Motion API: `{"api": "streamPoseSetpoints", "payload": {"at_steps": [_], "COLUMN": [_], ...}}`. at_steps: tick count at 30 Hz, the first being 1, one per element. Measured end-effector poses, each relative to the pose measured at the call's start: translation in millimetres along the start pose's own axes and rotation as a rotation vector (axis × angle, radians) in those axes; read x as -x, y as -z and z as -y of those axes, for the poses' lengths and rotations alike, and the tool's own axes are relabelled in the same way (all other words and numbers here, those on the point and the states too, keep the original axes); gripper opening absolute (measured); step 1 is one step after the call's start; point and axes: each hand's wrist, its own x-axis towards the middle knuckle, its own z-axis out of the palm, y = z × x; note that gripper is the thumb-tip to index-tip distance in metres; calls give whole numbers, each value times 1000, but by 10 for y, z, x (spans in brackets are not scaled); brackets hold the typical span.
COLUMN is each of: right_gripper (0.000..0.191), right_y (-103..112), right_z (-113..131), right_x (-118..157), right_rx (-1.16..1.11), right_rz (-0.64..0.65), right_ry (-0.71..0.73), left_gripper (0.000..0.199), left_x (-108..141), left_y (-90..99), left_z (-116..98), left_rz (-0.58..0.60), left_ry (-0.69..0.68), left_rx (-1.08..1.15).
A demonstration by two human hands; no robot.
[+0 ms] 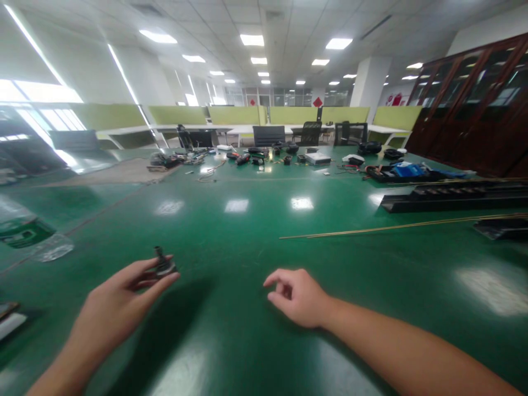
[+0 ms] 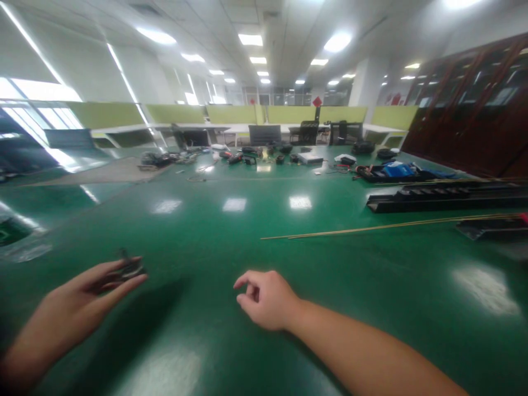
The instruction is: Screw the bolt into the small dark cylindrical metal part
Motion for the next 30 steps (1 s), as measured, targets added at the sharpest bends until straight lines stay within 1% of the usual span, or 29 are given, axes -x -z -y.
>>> {"api": "streamPoseSetpoints", "payload": {"at_steps": [2, 4, 6, 7, 8, 9, 11, 12, 14, 16, 18, 23, 26, 30], "right_gripper": [24, 30, 42, 48, 53, 56, 58, 58, 59, 61, 63, 61, 62, 65], "right_y": [28, 54, 68, 69, 67, 62, 52, 49, 46, 51, 60, 74, 72, 55], "right_z": [-22, -60, -104, -123, -136, -144, -142, -135, -112, -90, -73, -59, -61, -66], "right_x": [-29, -65, -95, -105, -109, -109, -99, -92, -79, -70, -67, -69, -71, -64], "right_rx": [22, 10, -46, -66, -75, -66, -11, 23, 67, 79, 79, 71, 64, 39], "right_rz": [-77, -158, -235, -265, -282, -282, -244, -217, -186, -166, -145, -131, -127, -145], "right_ry": [-52, -115, -162, -177, -184, -185, -168, -152, -119, -95, -79, -65, -68, -92], "left_gripper": [56, 48, 40, 37, 34, 32, 28, 27, 29, 36, 41, 33, 33, 26], "left_x": [-178, -270, -259, -220, -168, -112, -12, 21, 46, 31, 5, -14, -6, 3], "left_y": [-338, -747, -1134, -1289, -1406, -1481, -1521, -1501, -1435, -1385, -1378, -1426, -1416, -1387], "left_z": [-250, -530, -758, -835, -885, -909, -901, -881, -837, -806, -789, -778, -800, -844], "left_rz": [121, 205, 219, 210, 222, 249, 299, 318, 322, 313, 301, 301, 306, 291], "left_ry": [-52, -136, -180, -200, -240, -295, -408, -454, -503, -511, -511, -510, -490, -499], "left_rx": [138, 274, 338, 400, 431, 434, 422, 411, 415, 444, 464, 444, 470, 509]}}
